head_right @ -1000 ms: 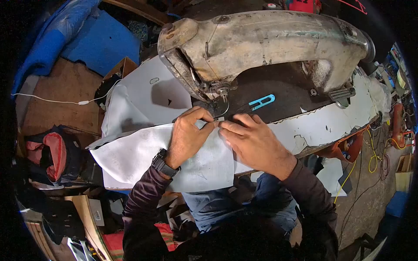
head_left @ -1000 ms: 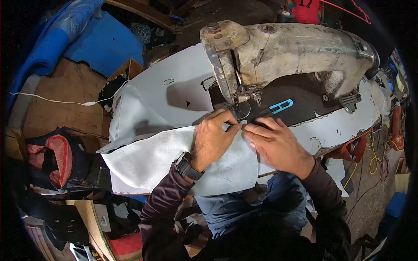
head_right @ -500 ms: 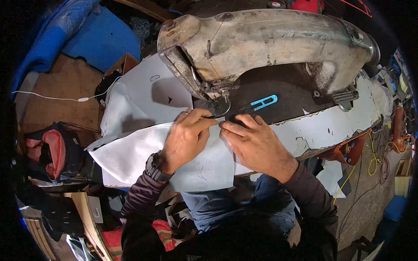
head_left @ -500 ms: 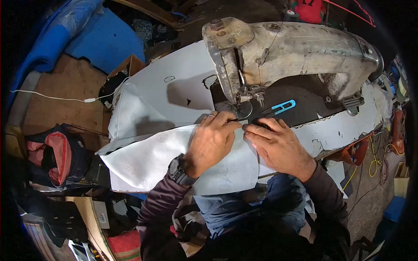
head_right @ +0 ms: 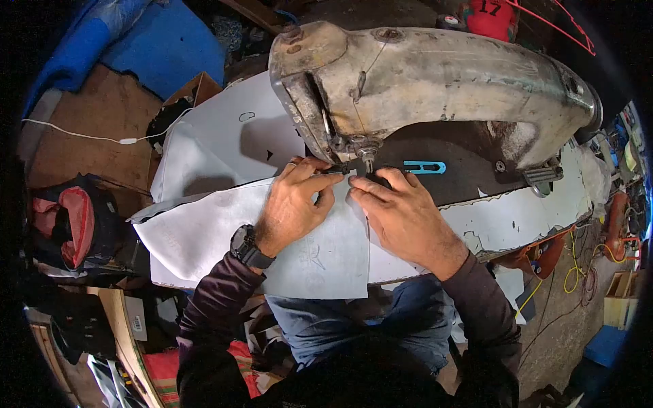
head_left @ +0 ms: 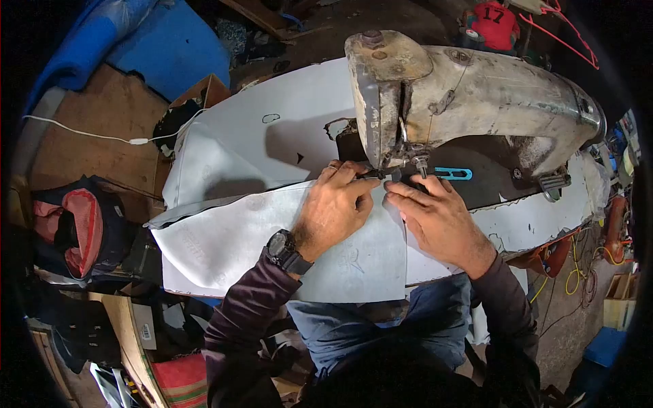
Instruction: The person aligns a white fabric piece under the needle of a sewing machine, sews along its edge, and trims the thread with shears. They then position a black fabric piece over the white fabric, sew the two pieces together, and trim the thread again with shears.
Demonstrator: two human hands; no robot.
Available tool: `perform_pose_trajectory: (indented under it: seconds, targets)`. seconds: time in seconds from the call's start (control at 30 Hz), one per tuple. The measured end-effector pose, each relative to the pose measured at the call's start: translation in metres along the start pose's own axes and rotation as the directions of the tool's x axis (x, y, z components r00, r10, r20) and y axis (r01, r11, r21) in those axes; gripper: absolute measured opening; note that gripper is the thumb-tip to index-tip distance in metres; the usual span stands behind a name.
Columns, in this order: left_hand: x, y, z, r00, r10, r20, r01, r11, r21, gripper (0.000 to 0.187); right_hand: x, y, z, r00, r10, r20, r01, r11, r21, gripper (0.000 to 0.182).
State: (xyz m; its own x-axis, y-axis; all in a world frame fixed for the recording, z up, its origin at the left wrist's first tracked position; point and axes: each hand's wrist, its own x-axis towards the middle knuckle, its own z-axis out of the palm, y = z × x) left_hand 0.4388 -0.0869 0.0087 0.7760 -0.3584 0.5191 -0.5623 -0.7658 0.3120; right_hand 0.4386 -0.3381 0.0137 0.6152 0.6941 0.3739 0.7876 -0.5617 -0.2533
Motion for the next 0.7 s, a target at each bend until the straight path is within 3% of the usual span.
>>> perform_pose_trajectory:
  seconds: [0.7]
  targets:
    - [0.0001,0.0012,-0.0012,0.999,-0.035,0.003,0.035,0.999,0.026,0.031,0.0009,-0.0025,-0.0005,1.0,0.0,0.013,0.0,1.0,-0.024,0.035]
